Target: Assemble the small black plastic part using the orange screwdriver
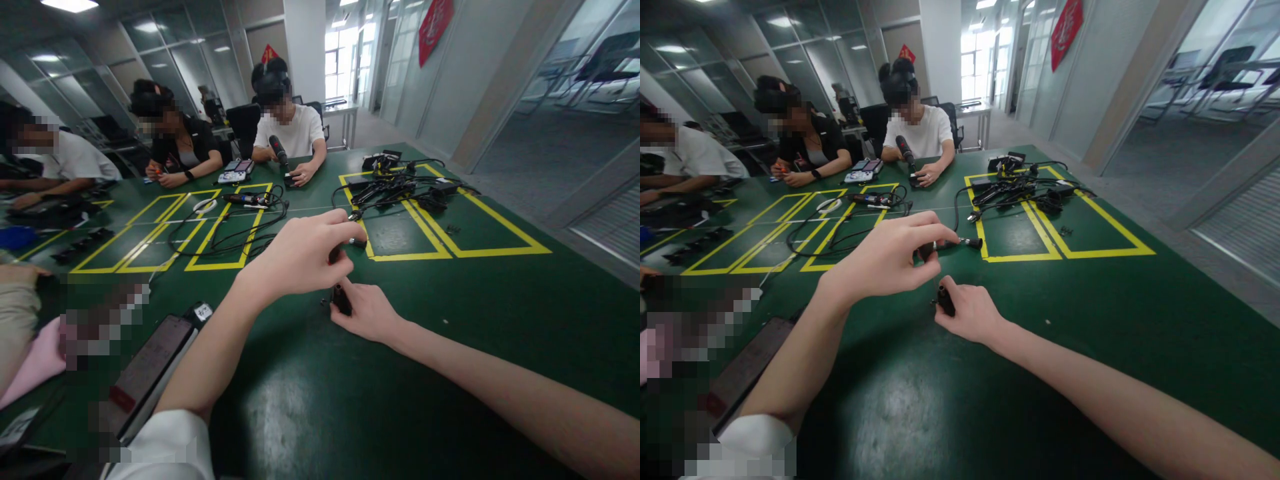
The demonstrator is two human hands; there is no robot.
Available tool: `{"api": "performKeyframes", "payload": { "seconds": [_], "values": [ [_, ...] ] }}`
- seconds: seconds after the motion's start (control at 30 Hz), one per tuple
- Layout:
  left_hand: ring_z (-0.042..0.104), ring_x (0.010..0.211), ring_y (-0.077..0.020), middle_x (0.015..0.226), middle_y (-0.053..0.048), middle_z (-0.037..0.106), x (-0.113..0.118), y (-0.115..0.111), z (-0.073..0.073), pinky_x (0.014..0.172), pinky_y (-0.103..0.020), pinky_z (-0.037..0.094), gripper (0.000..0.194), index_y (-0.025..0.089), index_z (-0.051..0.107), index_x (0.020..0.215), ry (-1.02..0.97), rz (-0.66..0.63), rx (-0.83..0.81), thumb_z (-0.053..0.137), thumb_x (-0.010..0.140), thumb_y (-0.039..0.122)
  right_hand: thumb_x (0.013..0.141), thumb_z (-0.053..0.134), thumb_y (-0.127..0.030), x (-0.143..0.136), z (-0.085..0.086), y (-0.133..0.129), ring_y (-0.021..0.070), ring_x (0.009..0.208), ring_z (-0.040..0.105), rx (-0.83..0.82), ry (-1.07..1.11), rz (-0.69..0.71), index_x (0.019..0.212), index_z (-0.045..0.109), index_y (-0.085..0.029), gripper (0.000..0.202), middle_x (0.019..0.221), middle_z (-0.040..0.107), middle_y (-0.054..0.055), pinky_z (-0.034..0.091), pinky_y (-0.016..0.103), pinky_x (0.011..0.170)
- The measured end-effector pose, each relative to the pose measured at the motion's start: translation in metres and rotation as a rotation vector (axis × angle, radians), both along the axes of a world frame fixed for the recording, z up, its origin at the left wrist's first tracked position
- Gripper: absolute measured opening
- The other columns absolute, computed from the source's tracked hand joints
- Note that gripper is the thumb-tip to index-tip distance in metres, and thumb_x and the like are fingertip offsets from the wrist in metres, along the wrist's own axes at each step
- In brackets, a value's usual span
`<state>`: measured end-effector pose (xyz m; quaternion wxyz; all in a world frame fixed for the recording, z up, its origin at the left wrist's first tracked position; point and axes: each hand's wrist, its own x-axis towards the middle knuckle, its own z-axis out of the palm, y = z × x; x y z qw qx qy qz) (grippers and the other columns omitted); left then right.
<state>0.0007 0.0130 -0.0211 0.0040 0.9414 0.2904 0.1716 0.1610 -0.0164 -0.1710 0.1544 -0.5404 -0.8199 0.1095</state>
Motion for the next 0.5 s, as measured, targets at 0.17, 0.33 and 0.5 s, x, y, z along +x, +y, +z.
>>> {"api": "performKeyframes", "payload": {
  "seconds": [0.17, 0.33, 0.5],
  "values": [
    [0.065, 0.098, -0.0177, 0.116, -0.008, 0.065, -0.0027, -0.0048, 0.0038, 0.079, -0.025, 0.050, 0.042, 0.019, 0.070, 0.118, -0.014, -0.051, -0.021, 0.048, 0.085, 0.006, 0.088, 0.051, -0.035, 0.0017, -0.0011, 0.0009, 0.0232, 0.072, 0.069, 0.001, 0.000, 0.006, 0.107, 0.053, -0.020, 0.025, 0.082, 0.073, 0.006, 0.031, 0.029, 0.061],
    [0.066, 0.088, -0.0160, 0.115, -0.007, 0.068, -0.0037, -0.0035, 0.0035, 0.074, -0.025, 0.048, 0.033, 0.021, 0.069, 0.117, 0.007, 0.001, 0.018, 0.048, 0.093, 0.013, 0.088, 0.052, -0.034, 0.0029, 0.0010, 0.0012, 0.0223, 0.073, 0.068, -0.022, 0.010, 0.010, 0.109, 0.053, -0.020, 0.026, 0.082, 0.072, 0.005, 0.032, 0.029, 0.062],
    [0.066, 0.084, -0.0178, 0.102, -0.004, 0.071, -0.0033, -0.0040, 0.0060, 0.071, -0.027, 0.048, 0.033, 0.020, 0.070, 0.115, 0.030, 0.036, 0.003, 0.055, 0.086, 0.015, 0.088, 0.053, -0.034, 0.0044, -0.0003, 0.0020, 0.0223, 0.071, 0.068, -0.030, 0.035, 0.023, 0.107, 0.053, -0.020, 0.024, 0.082, 0.072, 0.005, 0.033, 0.029, 0.062]
  ]
}}
